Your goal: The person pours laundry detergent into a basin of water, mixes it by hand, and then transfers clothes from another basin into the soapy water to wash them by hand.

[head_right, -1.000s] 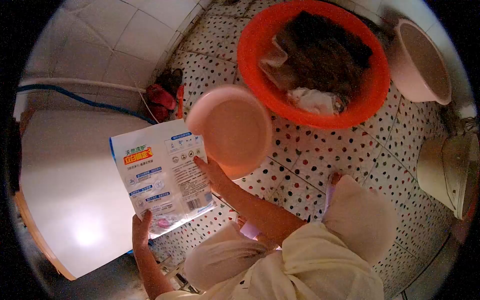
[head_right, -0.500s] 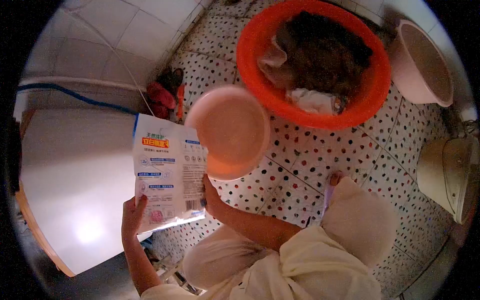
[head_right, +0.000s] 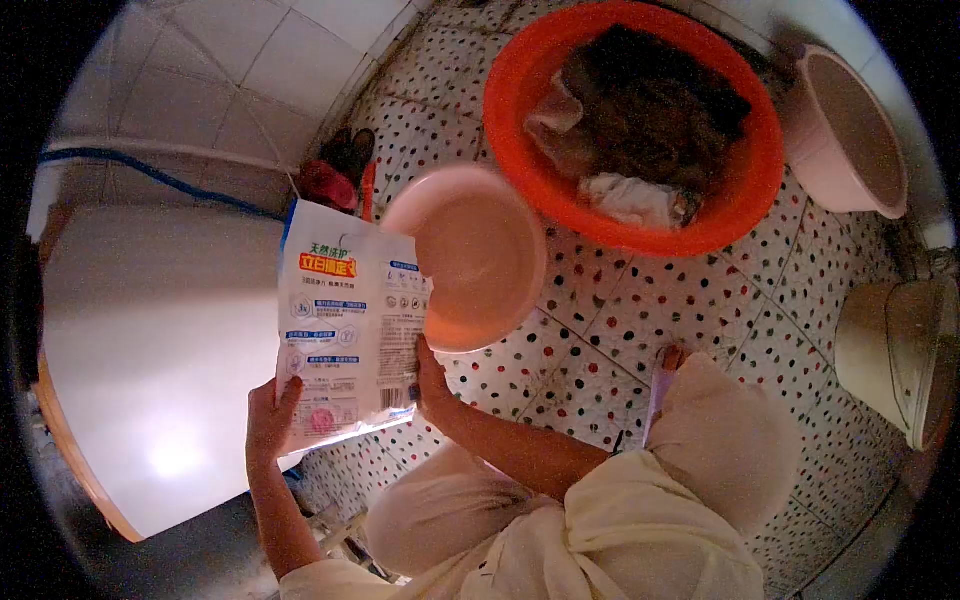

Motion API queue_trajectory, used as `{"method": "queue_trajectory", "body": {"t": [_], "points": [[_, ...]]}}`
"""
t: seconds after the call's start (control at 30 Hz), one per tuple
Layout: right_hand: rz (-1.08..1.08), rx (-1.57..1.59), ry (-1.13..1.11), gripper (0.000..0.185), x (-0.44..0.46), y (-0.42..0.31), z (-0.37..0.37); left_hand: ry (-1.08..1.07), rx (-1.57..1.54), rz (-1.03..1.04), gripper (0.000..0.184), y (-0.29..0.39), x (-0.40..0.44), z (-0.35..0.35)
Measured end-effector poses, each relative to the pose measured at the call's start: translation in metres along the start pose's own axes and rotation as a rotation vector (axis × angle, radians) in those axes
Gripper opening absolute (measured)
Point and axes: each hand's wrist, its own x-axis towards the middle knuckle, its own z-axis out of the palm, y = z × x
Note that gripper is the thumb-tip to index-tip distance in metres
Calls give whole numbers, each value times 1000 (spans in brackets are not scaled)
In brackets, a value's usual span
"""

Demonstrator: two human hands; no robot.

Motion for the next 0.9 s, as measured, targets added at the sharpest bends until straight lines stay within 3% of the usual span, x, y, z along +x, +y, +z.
{"method": "queue_trajectory", "body": {"t": [0.27,0.37,0.47,0.6,0.77,0.9], "points": [[84,-112,-45,50,-19,-13,17,1,-52,-39,39,-9,5,0],[-15,-23,-85,50,-2,1,2,-1,-48,-27,39,-8,9,-2],[57,-125,-5,48,-12,-11,12,-26,-75,-88,40,-7,9,0],[-6,-87,12,46,-7,-11,14,25,-59,-56,40,-5,5,1],[-76,-145,-64,43,-4,-16,15,50,-95,-85,39,-6,7,1],[-4,-271,-66,44,5,-19,14,39,-175,-61,39,-13,11,5]]}}
